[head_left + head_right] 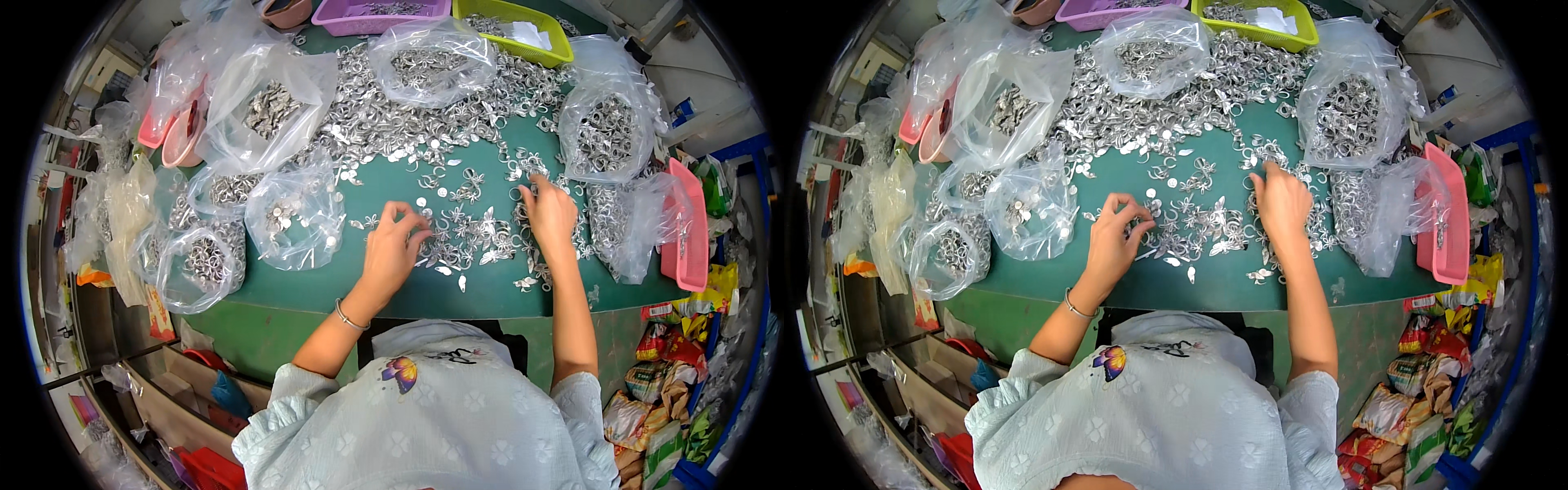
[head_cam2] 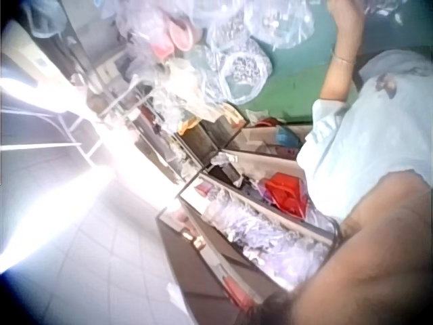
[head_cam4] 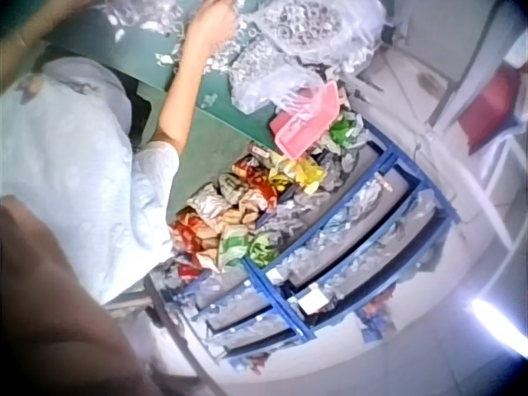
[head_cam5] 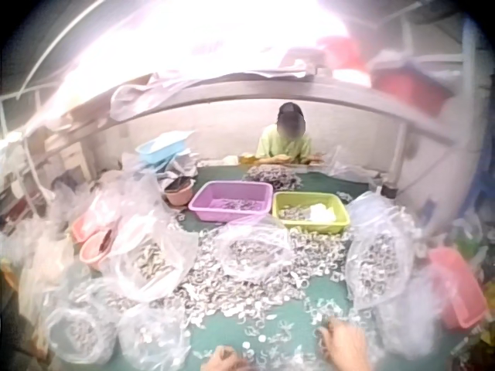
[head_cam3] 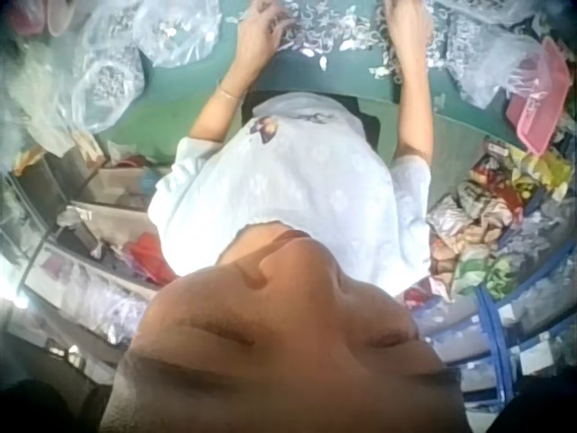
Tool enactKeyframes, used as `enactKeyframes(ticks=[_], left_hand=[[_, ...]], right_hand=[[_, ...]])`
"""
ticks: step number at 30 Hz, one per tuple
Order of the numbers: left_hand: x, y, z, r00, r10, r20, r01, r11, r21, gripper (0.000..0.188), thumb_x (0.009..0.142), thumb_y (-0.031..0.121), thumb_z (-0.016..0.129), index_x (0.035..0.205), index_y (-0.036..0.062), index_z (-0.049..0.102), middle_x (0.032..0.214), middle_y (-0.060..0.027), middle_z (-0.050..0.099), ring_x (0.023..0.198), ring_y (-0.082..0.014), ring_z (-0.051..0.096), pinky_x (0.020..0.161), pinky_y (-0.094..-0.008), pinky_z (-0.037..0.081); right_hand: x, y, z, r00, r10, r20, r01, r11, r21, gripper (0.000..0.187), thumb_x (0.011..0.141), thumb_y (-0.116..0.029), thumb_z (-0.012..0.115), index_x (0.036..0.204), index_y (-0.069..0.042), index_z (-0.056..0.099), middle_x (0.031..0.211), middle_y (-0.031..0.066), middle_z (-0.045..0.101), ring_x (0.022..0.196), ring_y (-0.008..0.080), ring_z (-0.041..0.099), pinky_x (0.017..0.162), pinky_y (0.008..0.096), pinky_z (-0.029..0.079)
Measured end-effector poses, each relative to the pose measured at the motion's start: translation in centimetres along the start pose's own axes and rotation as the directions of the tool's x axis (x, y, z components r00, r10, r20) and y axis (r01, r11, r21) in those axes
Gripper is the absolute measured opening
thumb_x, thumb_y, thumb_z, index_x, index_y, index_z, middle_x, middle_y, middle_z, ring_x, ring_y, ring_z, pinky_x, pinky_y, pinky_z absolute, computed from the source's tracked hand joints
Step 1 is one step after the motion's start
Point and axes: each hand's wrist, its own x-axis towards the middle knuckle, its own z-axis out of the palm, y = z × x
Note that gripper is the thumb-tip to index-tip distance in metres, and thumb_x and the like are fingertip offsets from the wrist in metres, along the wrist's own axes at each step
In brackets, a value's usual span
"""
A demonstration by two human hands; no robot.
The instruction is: The person repeatedly picks up small silver metal rings and decorative charms from a green table, links them together by hand, and places the assembled pieces back onto the table. The workspace contains numerous plastic bags and trays filled with similar components.
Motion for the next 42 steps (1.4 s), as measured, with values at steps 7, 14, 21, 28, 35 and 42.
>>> enactKeyframes(ticks=[7, 14, 21, 28, 35, 42], left_hand=[[-0.2, -0.2, 0.8, 0.593, -0.24, 0.769, 0.684, -0.354, -0.638, 0.022, 0.087, 0.021, 0.051, 0.092, 0.0005, 0.056, 0.084, -0.0043, 0.047, 0.05, -0.0058, 0.039, 0.036, -0.0202, 0.03], [0.7, 2.4, 4.5, 0.53, -0.153, 0.834, 0.222, -0.924, -0.311, 0.02, 0.091, 0.014, 0.038, 0.098, 0.0014, 0.052, 0.076, -0.0038, 0.041, 0.052, -0.0064, 0.035, 0.044, -0.0188, 0.032], [-0.5, 2.2, 7.5, 0.714, 0.038, 0.699, 0.3, -0.919, -0.256, 0.017, 0.088, 0.015, 0.042, 0.087, 0.0025, 0.054, 0.072, -0.0016, 0.039, 0.054, -0.0081, 0.036, 0.049, -0.0223, 0.031], [2.2, 6.0, 5.7, 0.456, -0.183, 0.871, 0.471, -0.781, -0.41, 0.023, 0.087, 0.019, 0.045, 0.099, 0.0001, 0.051, 0.106, -0.0119, 0.053, 0.093, -0.0223, 0.055, 0.083, -0.0381, 0.043], [1.0, 4.2, 6.7, 0.383, -0.128, 0.915, 0.521, -0.788, -0.329, 0.024, 0.088, 0.023, 0.047, 0.099, 0.0029, 0.055, 0.094, -0.0117, 0.057, 0.09, -0.0223, 0.055, 0.082, -0.0388, 0.047], [1.0, 1.8, 7.6, 0.548, 0.068, 0.834, 0.563, -0.767, -0.308, 0.029, 0.086, 0.026, 0.052, 0.105, 0.0036, 0.054, 0.099, -0.0122, 0.057, 0.086, -0.0195, 0.057, 0.069, -0.0272, 0.05]], right_hand=[[-0.2, 2.3, 1.4, 0.952, 0.035, 0.304, -0.247, 0.674, 0.696, 0.019, 0.079, -0.018, 0.06, 0.071, -0.002, 0.055, 0.059, 0.0023, 0.054, 0.05, 0.0126, 0.049, 0.043, 0.0239, 0.035], [-2.1, 1.4, -0.9, 0.649, -0.181, 0.739, -0.67, -0.595, 0.444, 0.009, 0.085, -0.012, 0.051, 0.09, -0.004, 0.053, 0.083, 0.008, 0.055, 0.062, 0.0118, 0.05, 0.045, 0.0181, 0.039], [-2.5, 0.6, -2.4, 0.773, -0.116, 0.623, -0.546, -0.62, 0.563, 0.023, 0.084, -0.011, 0.048, 0.105, -0.005, 0.044, 0.093, 0.0131, 0.053, 0.068, 0.0161, 0.052, 0.046, 0.0225, 0.041], [-4.1, -1.7, -2.4, 0.934, -0.091, 0.346, -0.351, -0.044, 0.935, 0.021, 0.076, -0.009, 0.055, 0.095, 0.0, 0.051, 0.085, 0.0119, 0.055, 0.074, 0.0239, 0.052, 0.055, 0.0293, 0.042], [1.1, -0.9, -0.9, 0.989, -0.12, -0.088, 0.149, 0.822, 0.55, 0.013, 0.068, -0.004, 0.063, 0.081, -0.002, 0.058, 0.079, 0.0097, 0.055, 0.077, 0.0267, 0.05, 0.074, 0.0369, 0.038], [2.1, -0.1, 0.8, 0.986, -0.166, 0.02, 0.142, 0.895, 0.422, 0.007, 0.072, -0.006, 0.062, 0.07, -0.002, 0.057, 0.071, 0.0076, 0.055, 0.074, 0.026, 0.05, 0.071, 0.0373, 0.037]])
